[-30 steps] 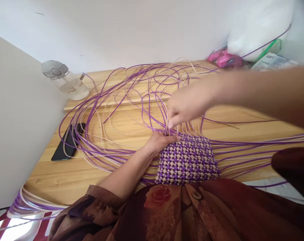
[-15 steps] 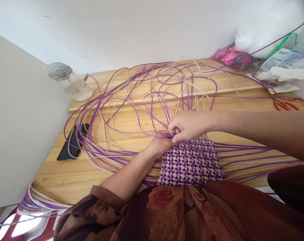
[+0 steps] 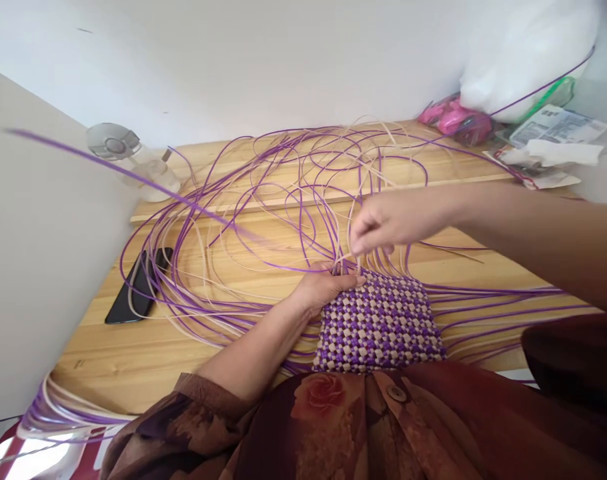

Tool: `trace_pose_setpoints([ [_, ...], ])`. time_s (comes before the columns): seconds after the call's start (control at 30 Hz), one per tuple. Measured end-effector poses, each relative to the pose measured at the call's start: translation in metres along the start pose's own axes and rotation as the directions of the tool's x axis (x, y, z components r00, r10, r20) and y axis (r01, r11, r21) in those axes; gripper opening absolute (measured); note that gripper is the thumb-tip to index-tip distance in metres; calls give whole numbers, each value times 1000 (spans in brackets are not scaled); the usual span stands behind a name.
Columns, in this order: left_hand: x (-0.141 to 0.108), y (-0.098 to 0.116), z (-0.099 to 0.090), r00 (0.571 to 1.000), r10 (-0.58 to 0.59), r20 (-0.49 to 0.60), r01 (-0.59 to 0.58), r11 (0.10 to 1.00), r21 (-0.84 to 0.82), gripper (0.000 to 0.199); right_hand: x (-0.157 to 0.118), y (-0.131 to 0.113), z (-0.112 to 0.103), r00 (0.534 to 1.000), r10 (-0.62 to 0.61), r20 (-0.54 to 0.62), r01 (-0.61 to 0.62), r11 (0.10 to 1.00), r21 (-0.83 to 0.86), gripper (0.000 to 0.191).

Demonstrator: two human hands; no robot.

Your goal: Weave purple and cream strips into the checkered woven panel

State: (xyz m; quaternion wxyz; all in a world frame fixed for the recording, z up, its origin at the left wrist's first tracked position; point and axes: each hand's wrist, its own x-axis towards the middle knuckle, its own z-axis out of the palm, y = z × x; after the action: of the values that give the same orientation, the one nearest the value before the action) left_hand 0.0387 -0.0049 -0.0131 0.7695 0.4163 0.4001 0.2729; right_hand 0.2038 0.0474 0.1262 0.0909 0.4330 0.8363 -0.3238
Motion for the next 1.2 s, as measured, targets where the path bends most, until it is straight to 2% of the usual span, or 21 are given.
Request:
trace_pose_setpoints([
  [0.07, -1, 0, 0, 1000, 2, -5, -2, 1000, -6, 31, -7, 5, 22, 995, -98, -3, 97, 989, -107, 17],
  [0.17, -2, 0, 1, 1000, -3, 16, 4, 998, -57, 29, -7, 3, 38, 971, -209, -116, 187, 967, -175, 24],
  [0.23, -3, 0, 1, 1000, -20, 19, 22, 996, -81, 32, -3, -2, 40, 969, -226, -99, 203, 959, -200, 26],
  [0.37, -3, -1, 1, 1000, -24, 12, 25, 998, -64, 32, 5, -10, 38, 975, -223, 12, 219, 947, -236, 21],
  [0.53, 0, -3, -1, 998, 69, 14, -69, 997, -15, 30, 13, -10, 41, 936, -349, -39, 333, 917, -218, 16],
  [0.63, 0, -3, -1, 999, 53, 9, -53, 998, -32, 34, 22, -2, 46, 916, -398, -53, 390, 912, -124, 20],
  [0.73, -1, -2, 0, 1000, -7, 15, 8, 997, -83, 39, 31, 6, 49, 904, -422, -73, 410, 902, -135, 17],
  [0.9, -2, 0, 0, 1000, -26, -9, 24, 990, -142, 38, 35, 17, 50, 891, -445, -94, 438, 895, -89, 17],
  [1.0, -2, 1, -2, 995, -89, -45, 83, 988, -131, 36, 36, 24, 51, 872, -464, -156, 459, 886, -69, 15],
  [1.07, -1, 2, -3, 996, -86, -39, 81, 990, -117, 34, 36, 27, 52, 863, -467, -193, 466, 883, -49, 15],
  [1.2, 0, 3, -3, 998, -59, -20, 56, 991, -120, 31, 26, 25, 48, 886, -388, -255, 392, 919, -38, 19],
])
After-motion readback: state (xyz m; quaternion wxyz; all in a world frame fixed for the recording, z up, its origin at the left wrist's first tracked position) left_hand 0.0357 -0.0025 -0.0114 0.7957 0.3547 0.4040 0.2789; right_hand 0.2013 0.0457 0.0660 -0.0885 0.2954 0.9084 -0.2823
